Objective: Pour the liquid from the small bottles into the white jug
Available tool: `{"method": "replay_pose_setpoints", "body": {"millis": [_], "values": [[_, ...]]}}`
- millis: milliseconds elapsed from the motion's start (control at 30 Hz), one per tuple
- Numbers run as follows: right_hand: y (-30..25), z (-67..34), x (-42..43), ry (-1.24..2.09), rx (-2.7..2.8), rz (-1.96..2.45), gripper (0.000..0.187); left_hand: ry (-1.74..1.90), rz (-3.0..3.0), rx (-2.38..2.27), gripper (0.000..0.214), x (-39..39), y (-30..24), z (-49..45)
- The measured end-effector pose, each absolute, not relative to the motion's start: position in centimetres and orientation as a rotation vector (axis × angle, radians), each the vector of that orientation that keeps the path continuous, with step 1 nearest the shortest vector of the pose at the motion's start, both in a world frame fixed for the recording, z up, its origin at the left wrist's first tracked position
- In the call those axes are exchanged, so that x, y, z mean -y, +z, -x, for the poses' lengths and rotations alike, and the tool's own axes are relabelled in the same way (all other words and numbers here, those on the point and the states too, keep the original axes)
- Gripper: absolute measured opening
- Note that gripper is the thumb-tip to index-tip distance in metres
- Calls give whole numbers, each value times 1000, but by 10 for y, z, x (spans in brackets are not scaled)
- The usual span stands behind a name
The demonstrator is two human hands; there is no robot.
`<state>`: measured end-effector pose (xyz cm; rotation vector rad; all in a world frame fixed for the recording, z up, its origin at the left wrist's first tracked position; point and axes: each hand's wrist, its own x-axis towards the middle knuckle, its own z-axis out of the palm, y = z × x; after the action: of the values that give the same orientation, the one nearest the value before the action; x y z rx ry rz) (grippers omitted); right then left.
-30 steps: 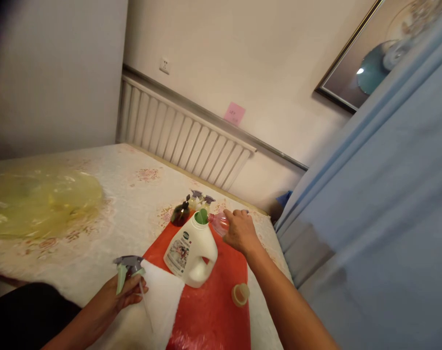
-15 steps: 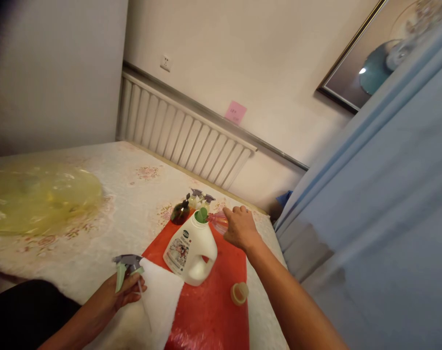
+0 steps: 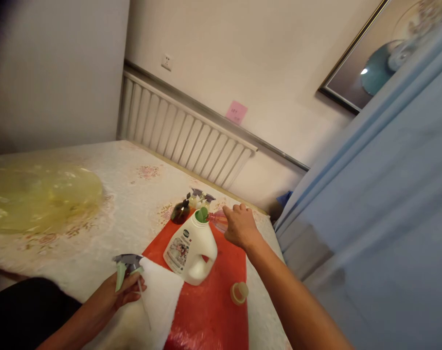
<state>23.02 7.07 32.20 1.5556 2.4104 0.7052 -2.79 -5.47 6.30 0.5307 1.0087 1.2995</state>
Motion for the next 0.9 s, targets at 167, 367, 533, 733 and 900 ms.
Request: {"method": "replay_pose_setpoints", "body": {"millis": [167,367,533,733,900], "values": [[323,-229,-71,724,-2409,-1538,55,1305,-522,-1010,51,55,63,28],[324,-227,-71,746,-2407,-1521,51,1294,-521,-1027,55,57,69,28],[327,-224,-69,747,-2385,-1525,49,1305,-534,-1033,53,58,73,27],[329,-221,-67,752,-2356,-1524,57,1309,-548,-1036,52,59,71,28],[331,-221,-67,778,-2369,-1503,57,1295,-522,-1037,57,59,73,28]]}}
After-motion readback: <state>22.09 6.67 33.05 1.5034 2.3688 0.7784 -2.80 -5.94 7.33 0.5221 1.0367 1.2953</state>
